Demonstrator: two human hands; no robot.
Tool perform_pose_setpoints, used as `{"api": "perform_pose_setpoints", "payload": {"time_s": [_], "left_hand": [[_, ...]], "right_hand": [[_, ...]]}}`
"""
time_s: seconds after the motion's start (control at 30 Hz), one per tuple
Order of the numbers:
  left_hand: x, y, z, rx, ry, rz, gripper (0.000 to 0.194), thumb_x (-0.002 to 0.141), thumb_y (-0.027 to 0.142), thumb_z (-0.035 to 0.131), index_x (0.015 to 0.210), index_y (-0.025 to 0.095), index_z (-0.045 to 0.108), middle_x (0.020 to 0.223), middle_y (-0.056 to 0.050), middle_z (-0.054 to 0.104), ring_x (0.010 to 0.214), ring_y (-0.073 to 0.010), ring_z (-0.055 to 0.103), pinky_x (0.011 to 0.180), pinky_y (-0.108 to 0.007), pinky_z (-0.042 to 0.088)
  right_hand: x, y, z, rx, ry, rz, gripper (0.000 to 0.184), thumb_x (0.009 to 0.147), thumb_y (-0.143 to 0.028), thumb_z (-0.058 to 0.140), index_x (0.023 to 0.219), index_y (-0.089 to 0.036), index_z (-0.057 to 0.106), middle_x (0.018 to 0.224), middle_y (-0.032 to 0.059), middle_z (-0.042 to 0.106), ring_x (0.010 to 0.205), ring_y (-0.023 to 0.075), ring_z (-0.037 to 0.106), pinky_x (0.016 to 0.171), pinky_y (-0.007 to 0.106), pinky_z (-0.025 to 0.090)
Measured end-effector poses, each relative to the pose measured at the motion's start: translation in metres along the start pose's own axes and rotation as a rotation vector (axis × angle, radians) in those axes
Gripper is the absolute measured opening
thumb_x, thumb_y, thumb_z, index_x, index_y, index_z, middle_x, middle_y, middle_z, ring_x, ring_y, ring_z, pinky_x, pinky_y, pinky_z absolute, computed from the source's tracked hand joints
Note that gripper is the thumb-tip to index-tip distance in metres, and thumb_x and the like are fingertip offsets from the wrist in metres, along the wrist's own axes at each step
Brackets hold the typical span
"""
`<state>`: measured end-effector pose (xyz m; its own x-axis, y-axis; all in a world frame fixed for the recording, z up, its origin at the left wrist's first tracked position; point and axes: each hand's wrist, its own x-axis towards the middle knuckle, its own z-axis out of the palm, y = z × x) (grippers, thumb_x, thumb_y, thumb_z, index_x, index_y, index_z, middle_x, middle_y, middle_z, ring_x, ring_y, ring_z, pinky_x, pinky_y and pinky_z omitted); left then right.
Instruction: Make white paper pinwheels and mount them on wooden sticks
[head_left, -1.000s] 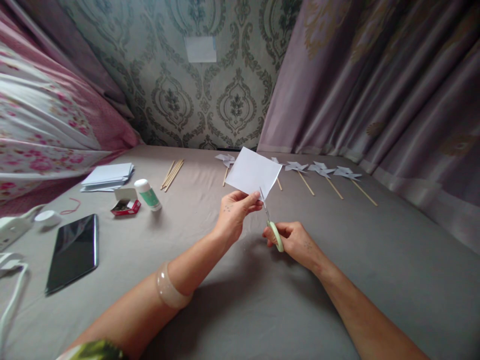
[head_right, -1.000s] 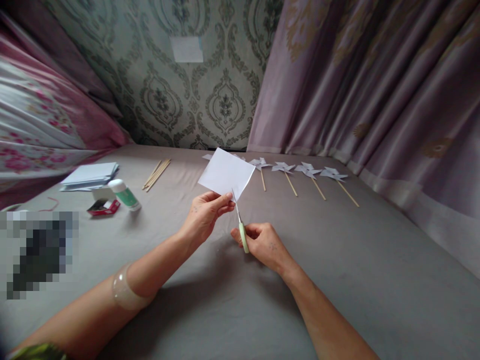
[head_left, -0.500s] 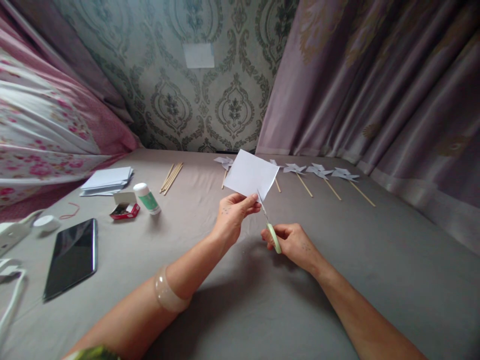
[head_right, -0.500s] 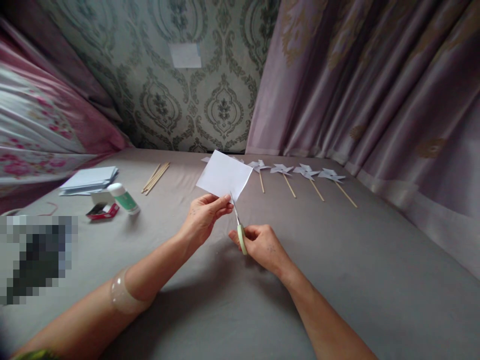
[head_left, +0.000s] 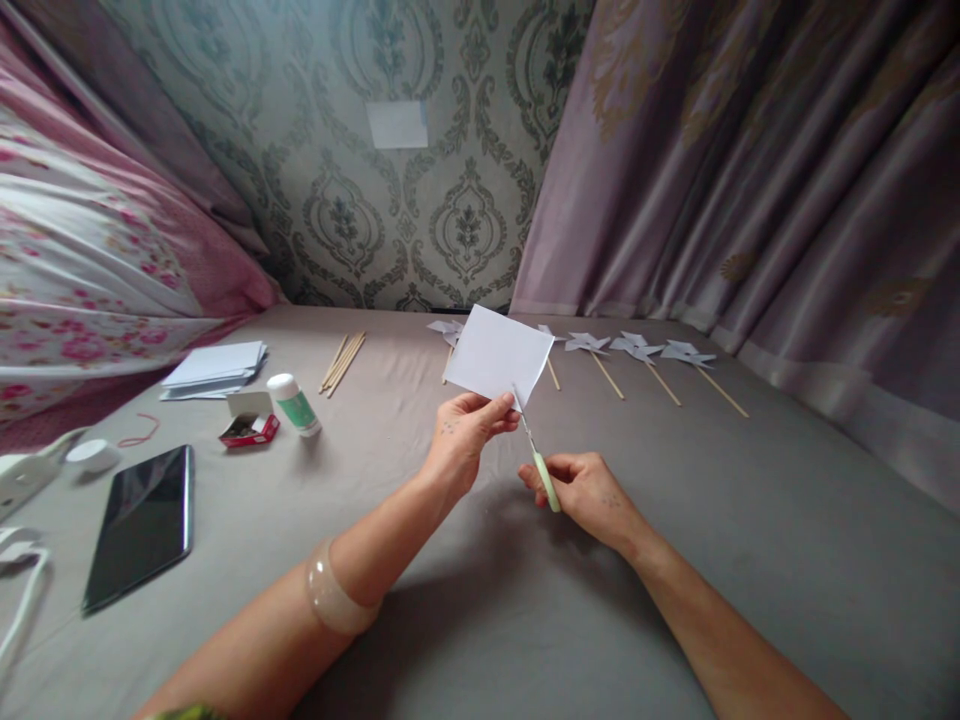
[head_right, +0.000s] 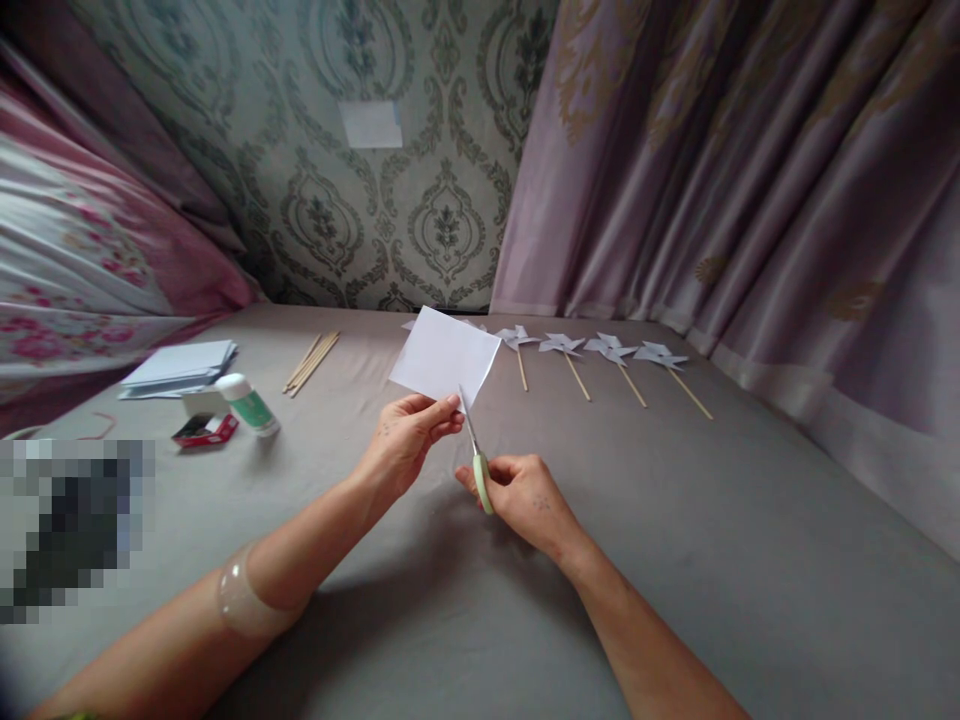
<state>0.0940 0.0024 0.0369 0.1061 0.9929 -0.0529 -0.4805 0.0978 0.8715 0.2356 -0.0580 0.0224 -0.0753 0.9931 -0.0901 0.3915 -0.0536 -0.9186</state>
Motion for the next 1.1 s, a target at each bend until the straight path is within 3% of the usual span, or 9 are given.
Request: {"api": "perform_pose_setpoints", "payload": {"time_s": [1.1], "left_hand": [[-0.0035,0.0008,0.0047,-0.019,-0.029,-0.076,0.028,0.051,0.026,0.085,0.061,0.009,0.065,0.061,-0.004,0.063,0.057,-0.0112,0.059,0.062,-0.027,0.049]], "right_hand": [[0.0004,0.0002,0.0007,0.013,0.028,-0.007,0.045,0.07,-0.059,0.063,0.054,-0.017,0.058,0.052,-0.0003,0.055,0.051,0.0113,0.046,0.052,0.025,0.037]]}}
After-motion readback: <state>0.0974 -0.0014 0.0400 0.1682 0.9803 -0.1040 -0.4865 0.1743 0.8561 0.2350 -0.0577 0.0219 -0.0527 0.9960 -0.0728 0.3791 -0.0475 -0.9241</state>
